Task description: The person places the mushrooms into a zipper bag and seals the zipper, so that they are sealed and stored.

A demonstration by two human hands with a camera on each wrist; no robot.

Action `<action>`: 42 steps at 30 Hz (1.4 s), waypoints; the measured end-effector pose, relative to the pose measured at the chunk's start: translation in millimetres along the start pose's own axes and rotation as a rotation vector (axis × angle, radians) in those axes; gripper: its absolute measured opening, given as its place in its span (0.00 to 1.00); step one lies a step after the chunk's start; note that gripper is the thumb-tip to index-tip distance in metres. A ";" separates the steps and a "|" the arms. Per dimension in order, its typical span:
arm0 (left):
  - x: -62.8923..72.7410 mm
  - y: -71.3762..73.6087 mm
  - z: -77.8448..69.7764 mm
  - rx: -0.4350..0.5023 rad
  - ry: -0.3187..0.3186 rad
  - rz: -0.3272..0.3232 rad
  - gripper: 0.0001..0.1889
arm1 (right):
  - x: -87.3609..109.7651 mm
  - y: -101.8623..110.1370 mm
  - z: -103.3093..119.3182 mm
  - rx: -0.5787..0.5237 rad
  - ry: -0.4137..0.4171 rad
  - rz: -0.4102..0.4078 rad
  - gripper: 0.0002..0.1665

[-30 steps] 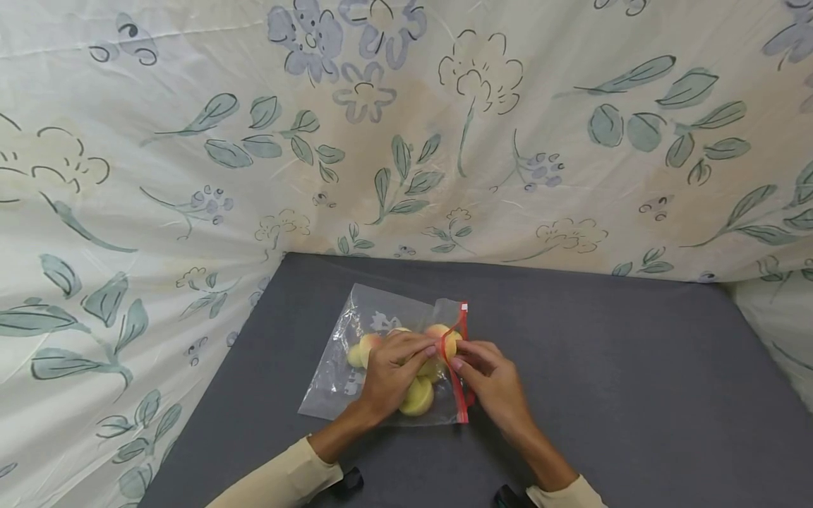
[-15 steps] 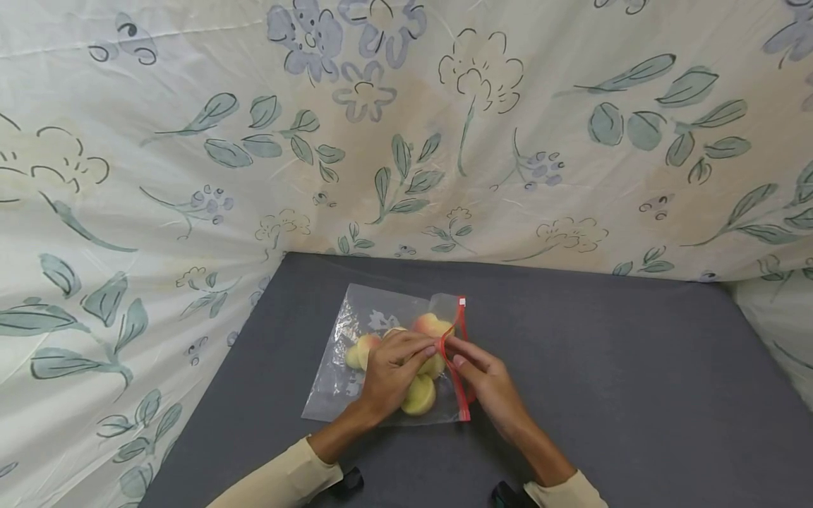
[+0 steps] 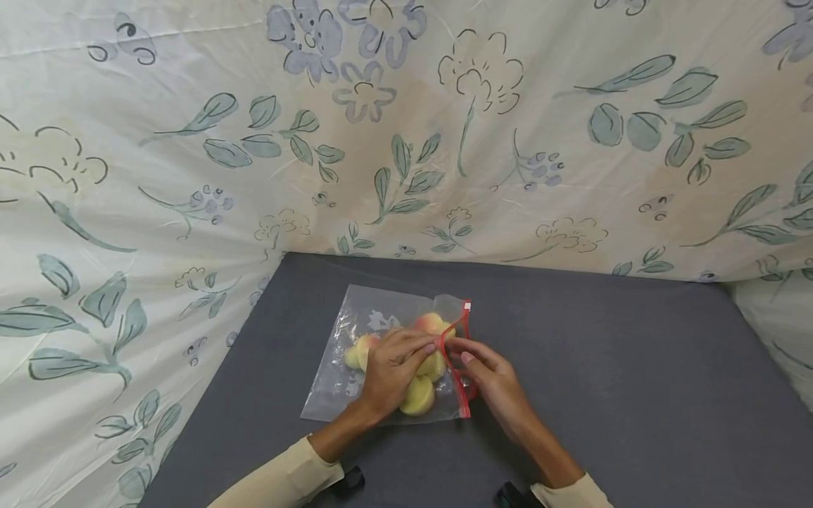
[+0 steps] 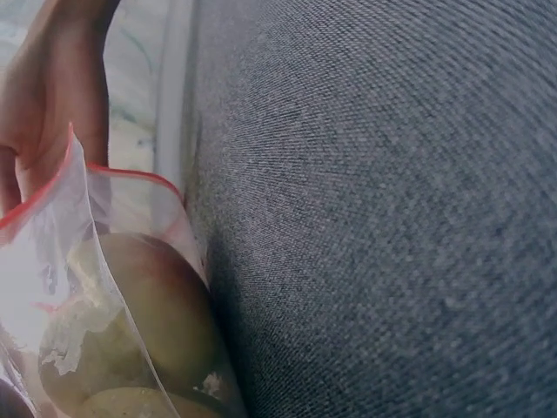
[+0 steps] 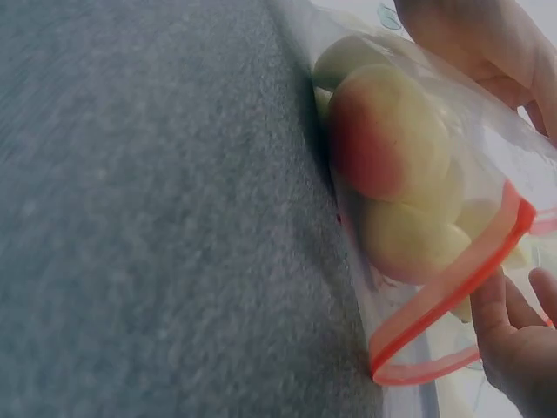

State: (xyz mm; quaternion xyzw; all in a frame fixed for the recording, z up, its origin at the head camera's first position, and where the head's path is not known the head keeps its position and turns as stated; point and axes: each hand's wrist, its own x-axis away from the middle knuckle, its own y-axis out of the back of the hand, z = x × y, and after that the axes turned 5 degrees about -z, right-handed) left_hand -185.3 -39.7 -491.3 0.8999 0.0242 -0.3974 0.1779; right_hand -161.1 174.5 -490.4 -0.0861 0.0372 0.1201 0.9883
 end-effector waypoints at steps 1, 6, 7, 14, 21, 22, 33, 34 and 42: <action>-0.2 -0.1 -0.2 0.000 -0.001 -0.004 0.09 | 0.9 1.4 -0.1 -0.004 0.008 -0.005 0.28; -2.6 -0.7 -1.3 0.007 -0.007 -0.025 0.08 | 6.2 11.0 -0.4 0.001 0.032 -0.035 0.27; -3.1 -0.6 -1.4 0.010 -0.005 -0.028 0.08 | 7.4 13.4 -0.1 0.003 0.032 -0.041 0.27; -9.8 1.9 -3.6 0.067 0.009 -0.044 0.09 | 17.3 30.6 4.7 0.009 0.026 -0.071 0.23; -19.0 5.6 -7.0 0.143 0.027 -0.089 0.09 | 25.4 50.0 8.1 0.020 0.035 -0.099 0.22; -20.2 6.4 -7.4 0.151 0.033 -0.096 0.09 | 26.1 52.8 8.5 0.016 0.036 -0.101 0.22; -35.9 23.8 -9.2 0.183 0.094 -0.168 0.08 | 33.9 74.2 13.3 0.008 0.071 -0.139 0.21; -38.0 26.4 -9.9 0.184 0.101 -0.172 0.08 | 34.5 75.3 13.7 0.011 0.069 -0.144 0.21; -57.2 47.0 -14.2 0.204 0.114 -0.217 0.09 | 38.3 82.4 14.1 0.028 0.051 -0.163 0.21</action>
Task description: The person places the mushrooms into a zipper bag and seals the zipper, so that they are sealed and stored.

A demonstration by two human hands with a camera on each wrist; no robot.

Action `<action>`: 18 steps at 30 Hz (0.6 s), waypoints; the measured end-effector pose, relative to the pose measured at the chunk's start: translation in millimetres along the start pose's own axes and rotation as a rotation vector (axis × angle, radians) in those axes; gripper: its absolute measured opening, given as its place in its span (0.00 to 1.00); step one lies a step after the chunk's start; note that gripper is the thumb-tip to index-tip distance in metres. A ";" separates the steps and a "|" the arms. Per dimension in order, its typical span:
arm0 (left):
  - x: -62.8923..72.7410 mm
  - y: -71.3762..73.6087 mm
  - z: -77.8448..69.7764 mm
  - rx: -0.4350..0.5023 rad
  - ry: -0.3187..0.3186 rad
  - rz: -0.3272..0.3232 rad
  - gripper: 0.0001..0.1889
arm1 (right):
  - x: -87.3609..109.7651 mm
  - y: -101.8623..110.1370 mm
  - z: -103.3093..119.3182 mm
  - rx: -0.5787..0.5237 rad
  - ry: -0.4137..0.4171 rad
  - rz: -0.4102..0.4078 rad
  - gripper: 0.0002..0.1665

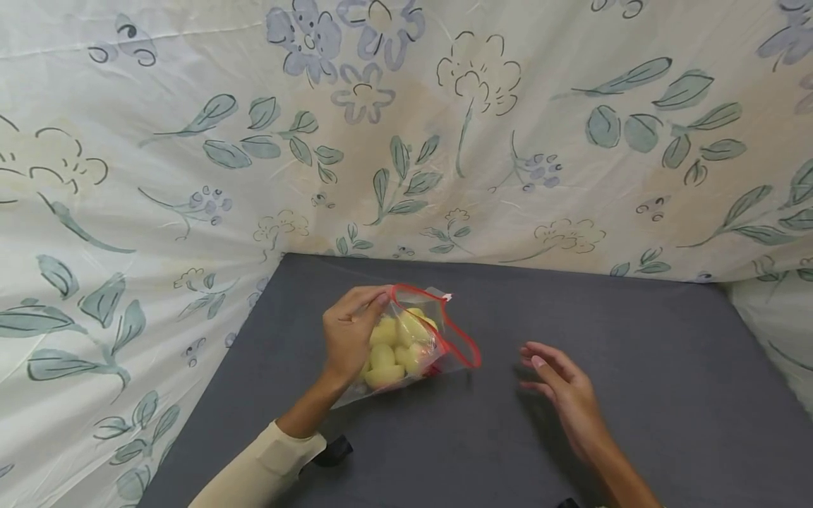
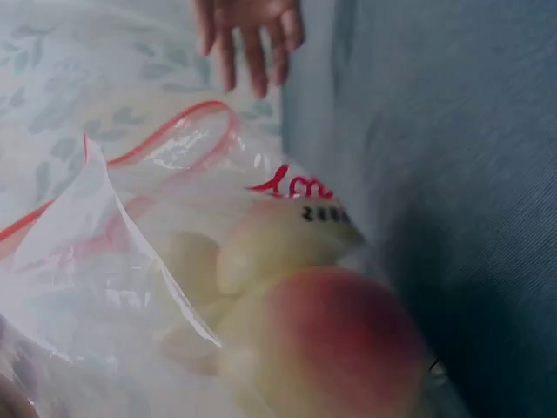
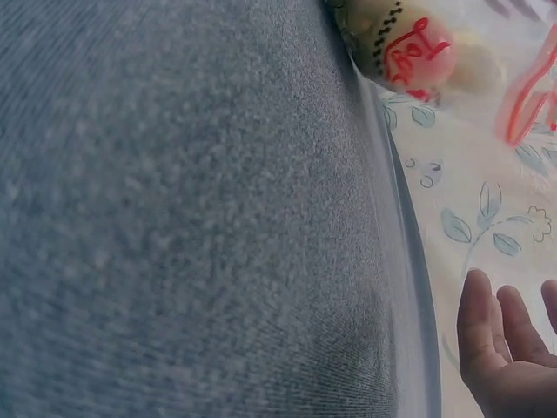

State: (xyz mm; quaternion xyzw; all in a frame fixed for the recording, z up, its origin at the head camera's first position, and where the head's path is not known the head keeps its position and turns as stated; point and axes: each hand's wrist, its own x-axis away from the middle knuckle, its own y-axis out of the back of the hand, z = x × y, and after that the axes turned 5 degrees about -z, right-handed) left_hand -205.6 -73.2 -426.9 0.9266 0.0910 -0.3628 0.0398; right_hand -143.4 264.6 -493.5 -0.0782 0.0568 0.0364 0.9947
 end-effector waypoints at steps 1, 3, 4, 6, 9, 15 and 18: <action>-3.4 1.9 -1.2 0.012 0.003 -0.009 0.09 | 0.2 0.6 0.0 -0.001 -0.001 -0.002 0.21; -10.8 6.1 -3.8 0.023 0.009 -0.032 0.09 | 0.5 1.7 0.0 -0.002 -0.005 -0.008 0.21; -14.6 8.4 -4.9 0.026 0.009 -0.047 0.09 | 0.8 2.2 0.0 0.000 -0.006 -0.011 0.21; -22.3 13.5 -7.2 0.027 0.006 -0.076 0.09 | 1.3 3.1 -0.2 0.002 -0.010 -0.016 0.21; -33.1 21.2 -9.5 0.022 -0.008 -0.121 0.09 | 2.4 4.2 -0.6 0.007 -0.018 -0.024 0.21; -43.5 31.6 -12.0 0.009 -0.021 -0.120 0.09 | 4.4 6.7 -2.2 0.005 -0.026 -0.034 0.20; -41.5 33.1 -11.0 0.000 -0.007 -0.074 0.09 | 4.7 7.5 -2.8 0.005 -0.025 -0.030 0.21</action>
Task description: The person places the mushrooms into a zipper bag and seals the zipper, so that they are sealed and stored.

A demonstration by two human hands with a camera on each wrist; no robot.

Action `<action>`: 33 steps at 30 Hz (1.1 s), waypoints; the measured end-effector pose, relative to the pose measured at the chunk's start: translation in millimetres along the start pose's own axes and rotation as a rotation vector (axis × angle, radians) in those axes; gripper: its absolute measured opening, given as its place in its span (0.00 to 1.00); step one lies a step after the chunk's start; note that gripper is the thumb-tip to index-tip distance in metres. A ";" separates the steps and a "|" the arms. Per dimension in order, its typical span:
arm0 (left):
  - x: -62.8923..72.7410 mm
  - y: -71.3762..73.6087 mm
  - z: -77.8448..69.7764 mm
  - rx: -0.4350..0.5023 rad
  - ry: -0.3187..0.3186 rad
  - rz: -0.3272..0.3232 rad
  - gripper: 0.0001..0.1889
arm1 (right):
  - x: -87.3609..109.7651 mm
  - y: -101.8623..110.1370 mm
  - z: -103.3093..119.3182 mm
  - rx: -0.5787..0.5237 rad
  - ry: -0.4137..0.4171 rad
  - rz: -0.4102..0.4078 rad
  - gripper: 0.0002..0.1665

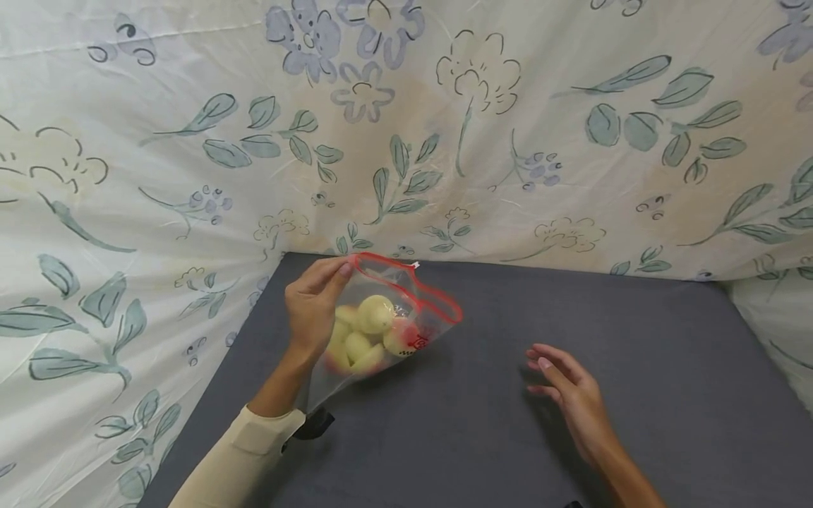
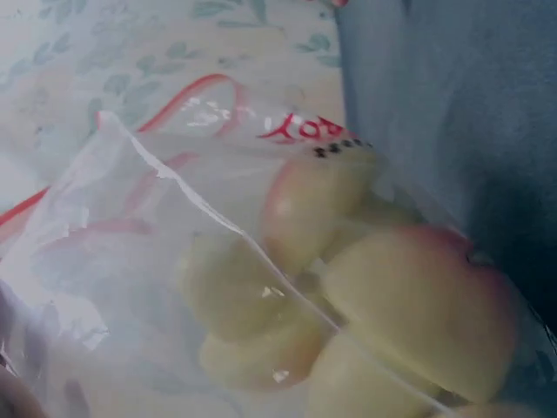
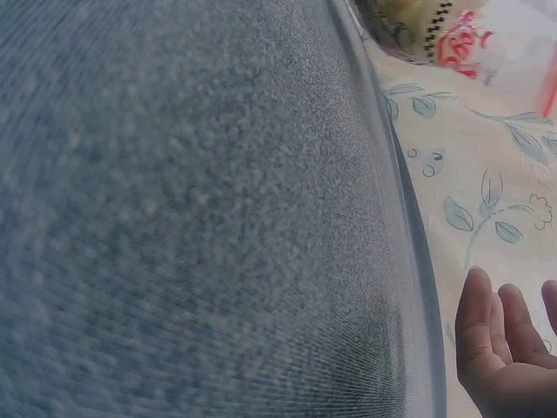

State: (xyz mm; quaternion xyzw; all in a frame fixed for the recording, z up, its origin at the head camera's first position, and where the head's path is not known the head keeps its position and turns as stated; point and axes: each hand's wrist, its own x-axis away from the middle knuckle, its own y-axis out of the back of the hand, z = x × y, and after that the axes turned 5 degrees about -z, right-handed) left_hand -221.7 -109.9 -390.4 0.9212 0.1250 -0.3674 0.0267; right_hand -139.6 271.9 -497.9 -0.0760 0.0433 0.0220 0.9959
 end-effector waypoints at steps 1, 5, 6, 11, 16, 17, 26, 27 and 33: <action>1.4 0.1 0.7 -0.003 0.007 0.018 0.09 | -0.1 0.2 -0.2 -0.001 0.000 0.000 0.21; 9.3 -1.7 4.5 -0.015 0.036 0.098 0.10 | -0.1 0.5 -1.2 -0.013 -0.001 0.001 0.20; 11.6 -2.7 5.2 -0.018 0.043 0.116 0.10 | 0.0 0.5 -1.6 -0.017 -0.001 0.001 0.20; 22.6 -11.5 6.3 -0.019 0.048 0.184 0.10 | 0.0 0.7 -4.0 -0.033 -0.006 -0.003 0.20; 32.1 -22.1 6.7 -0.049 0.007 0.253 0.10 | -0.3 1.0 -5.5 -0.038 -0.026 -0.013 0.19; 34.2 -23.7 7.1 -0.054 -0.002 0.268 0.11 | -0.5 1.0 -5.7 -0.034 -0.030 -0.015 0.19; 54.1 -37.5 13.8 -0.114 -0.083 0.326 0.12 | -4.8 -3.3 -6.8 -0.031 -0.035 -0.017 0.19; 55.7 -38.9 15.0 -0.129 -0.098 0.329 0.12 | -5.5 -4.0 -7.0 -0.031 -0.032 -0.014 0.19; 64.7 -45.8 18.9 -0.240 -0.191 0.370 0.14 | -9.8 -9.5 -8.3 -0.027 -0.010 -0.006 0.19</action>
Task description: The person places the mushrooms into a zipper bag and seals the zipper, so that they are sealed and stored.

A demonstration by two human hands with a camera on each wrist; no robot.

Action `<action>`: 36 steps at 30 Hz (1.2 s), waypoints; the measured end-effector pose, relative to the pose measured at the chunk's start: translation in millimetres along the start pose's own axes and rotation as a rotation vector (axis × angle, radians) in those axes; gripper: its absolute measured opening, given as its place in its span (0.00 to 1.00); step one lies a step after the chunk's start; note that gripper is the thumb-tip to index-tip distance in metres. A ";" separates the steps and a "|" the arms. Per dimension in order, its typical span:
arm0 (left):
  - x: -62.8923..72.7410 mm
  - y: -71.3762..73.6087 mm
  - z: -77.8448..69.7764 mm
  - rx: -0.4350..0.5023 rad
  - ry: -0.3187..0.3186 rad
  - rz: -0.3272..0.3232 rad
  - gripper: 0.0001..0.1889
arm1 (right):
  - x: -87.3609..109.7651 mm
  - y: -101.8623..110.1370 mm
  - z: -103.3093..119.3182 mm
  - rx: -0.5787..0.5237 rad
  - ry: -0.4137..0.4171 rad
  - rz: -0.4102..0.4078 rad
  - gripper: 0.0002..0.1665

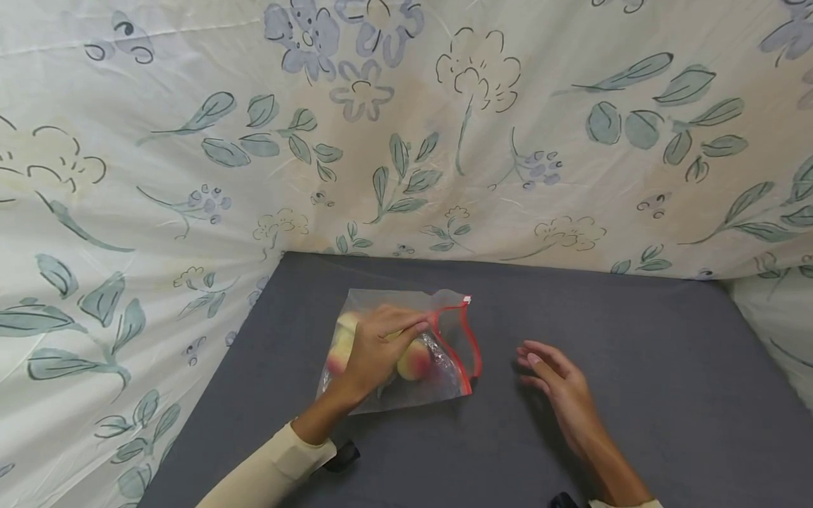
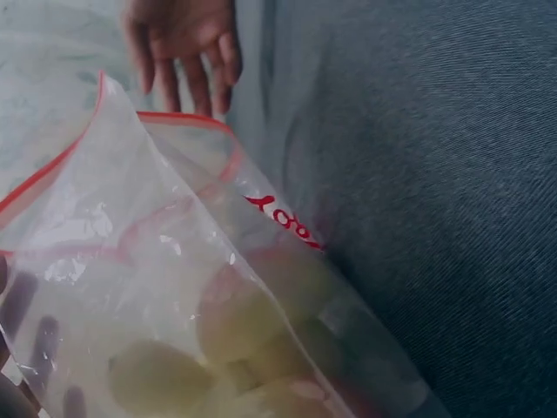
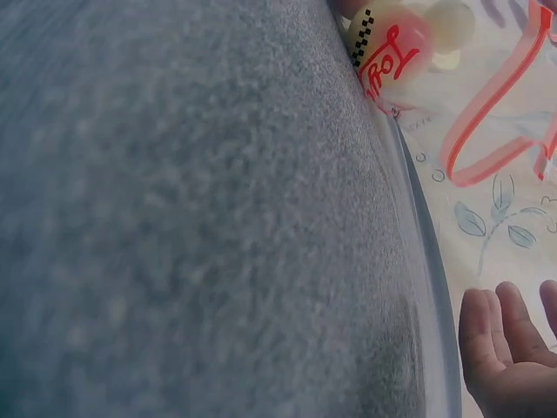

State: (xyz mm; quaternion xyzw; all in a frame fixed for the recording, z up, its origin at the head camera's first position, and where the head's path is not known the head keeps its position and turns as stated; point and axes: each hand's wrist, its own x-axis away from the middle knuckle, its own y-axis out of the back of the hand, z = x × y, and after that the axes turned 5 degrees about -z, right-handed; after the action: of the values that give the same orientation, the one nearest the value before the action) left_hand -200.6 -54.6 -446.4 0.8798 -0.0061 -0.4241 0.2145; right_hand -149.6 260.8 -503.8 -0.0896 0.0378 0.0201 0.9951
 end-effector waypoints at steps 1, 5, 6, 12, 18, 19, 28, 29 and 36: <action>1.3 -1.5 -0.3 -0.021 -0.007 0.010 0.14 | -0.8 -1.0 -0.1 0.001 0.001 -0.001 0.19; 6.3 -7.8 -0.6 -0.103 -0.036 0.048 0.15 | -4.0 -5.1 -0.3 0.020 -0.001 -0.008 0.20; 7.5 -9.3 -0.4 -0.119 -0.046 0.054 0.15 | -4.8 -6.1 -0.4 0.027 -0.004 -0.009 0.21; 13.0 -17.0 2.1 -0.208 -0.122 0.066 0.15 | -9.1 -11.5 -1.8 0.036 -0.012 -0.013 0.19; 18.8 -23.2 4.3 -0.300 -0.198 0.109 0.15 | -14.2 -17.0 -3.8 0.011 -0.033 -0.024 0.17; 20.0 -24.1 4.4 -0.312 -0.204 0.122 0.15 | -15.3 -17.8 -4.3 0.010 -0.039 -0.028 0.17; 28.8 -31.9 3.9 -0.382 -0.236 0.195 0.21 | -27.2 -21.7 -10.8 0.018 -0.063 -0.032 0.29; 29.7 -32.7 3.9 -0.386 -0.246 0.196 0.21 | -28.8 -22.2 -11.3 0.019 -0.066 -0.031 0.29; 36.1 -36.3 2.5 -0.383 -0.293 0.197 0.20 | -44.0 -26.7 -13.3 0.093 -0.105 -0.025 0.39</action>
State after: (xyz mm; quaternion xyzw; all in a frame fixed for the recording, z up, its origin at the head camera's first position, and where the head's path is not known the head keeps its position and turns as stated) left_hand -185.6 -29.5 -488.5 0.7474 -0.0423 -0.5177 0.4143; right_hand -193.1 230.7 -508.6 -0.0423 -0.0149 0.0108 0.9989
